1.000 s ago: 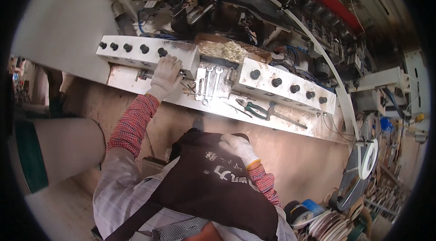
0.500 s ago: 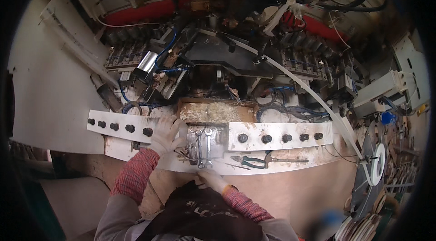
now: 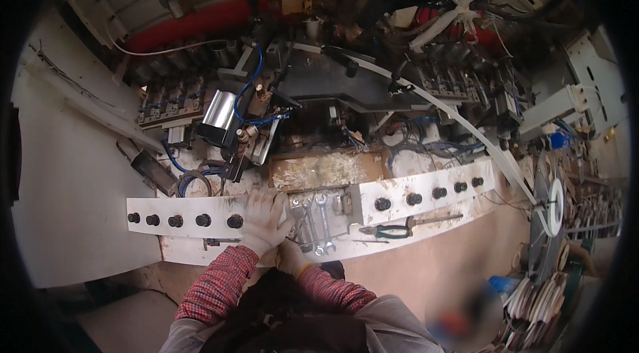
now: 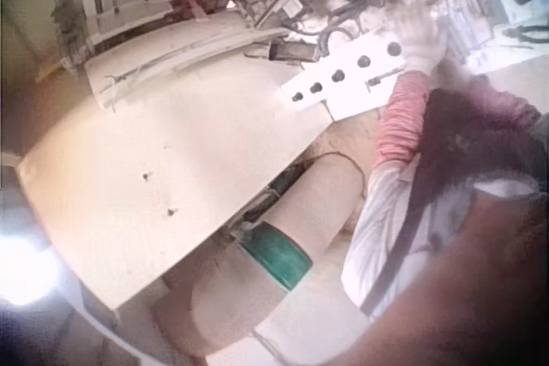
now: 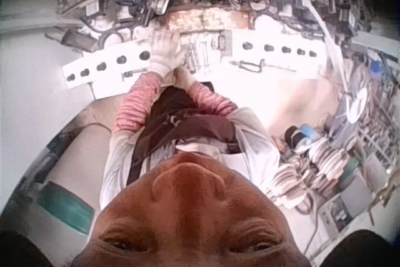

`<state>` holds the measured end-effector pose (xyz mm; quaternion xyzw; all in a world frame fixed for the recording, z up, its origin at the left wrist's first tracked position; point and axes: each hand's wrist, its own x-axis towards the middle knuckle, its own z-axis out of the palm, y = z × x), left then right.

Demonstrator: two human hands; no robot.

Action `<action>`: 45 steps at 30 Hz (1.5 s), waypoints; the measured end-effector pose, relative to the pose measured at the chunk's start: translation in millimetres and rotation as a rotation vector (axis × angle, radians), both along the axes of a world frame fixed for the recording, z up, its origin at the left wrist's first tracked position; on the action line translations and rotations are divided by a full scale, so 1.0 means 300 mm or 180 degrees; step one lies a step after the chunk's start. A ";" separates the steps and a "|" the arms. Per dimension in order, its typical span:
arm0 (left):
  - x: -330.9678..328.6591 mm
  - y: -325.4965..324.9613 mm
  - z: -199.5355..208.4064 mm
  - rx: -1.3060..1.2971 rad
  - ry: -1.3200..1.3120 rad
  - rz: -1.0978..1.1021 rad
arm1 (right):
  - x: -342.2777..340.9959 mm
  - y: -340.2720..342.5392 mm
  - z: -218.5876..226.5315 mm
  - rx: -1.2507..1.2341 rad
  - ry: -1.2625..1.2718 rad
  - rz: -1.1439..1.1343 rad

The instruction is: The person carries a white wooden plank, places it on a metal surface, and uses a tape measure and utility knife on a workbench. They then move to a machine, adjust components, and handle wooden rings, appearing to set up or operate machinery for woodworking.

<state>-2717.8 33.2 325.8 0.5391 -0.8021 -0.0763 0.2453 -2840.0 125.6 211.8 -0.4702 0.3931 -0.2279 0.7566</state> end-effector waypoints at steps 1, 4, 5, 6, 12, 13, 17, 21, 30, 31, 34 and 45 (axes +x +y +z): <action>0.002 0.004 -0.007 0.0013 0.0013 0.0000 | 0.013 0.010 -0.025 0.0500 -0.0354 -0.0212; 0.000 -0.006 0.003 -0.0083 0.0014 -0.0061 | 0.037 0.027 -0.056 0.1876 -0.1313 -0.1049; 0.006 0.003 0.005 -0.0071 0.0008 -0.0070 | 0.047 0.042 -0.056 0.2290 -0.1594 -0.1333; 0.010 0.007 0.006 -0.0116 -0.0063 -0.0032 | 0.052 0.050 -0.058 0.2030 -0.1401 -0.1290; 0.002 0.005 -0.038 -0.0165 -0.0245 -0.0034 | 0.068 0.095 -0.076 0.0265 -0.0001 -0.1196; 0.002 -0.004 -0.012 -0.0035 -0.0255 -0.0102 | 0.088 0.102 -0.134 -0.0459 0.0442 -0.1183; 0.013 -0.001 -0.013 0.0244 -0.0465 -0.0137 | 0.073 0.106 -0.216 -0.1301 0.1340 -0.1070; 0.013 0.010 -0.055 -0.0023 -0.0409 -0.0242 | 0.029 0.200 -0.249 0.1668 -0.0557 -0.1721; 0.010 0.002 -0.048 -0.0192 -0.0449 -0.0282 | -0.388 0.295 -0.054 -0.0236 0.2544 -0.1476; 0.010 0.006 -0.041 -0.0050 -0.0479 -0.0262 | -0.443 0.294 -0.082 -0.0486 0.2959 -0.1217; 0.001 0.000 -0.002 0.0177 -0.0554 -0.0229 | -0.564 0.239 -0.027 -0.0965 0.3946 -0.1543; -0.093 0.013 0.065 0.0599 -0.0546 -0.0056 | -0.818 0.059 -0.089 -0.1292 0.4863 0.0277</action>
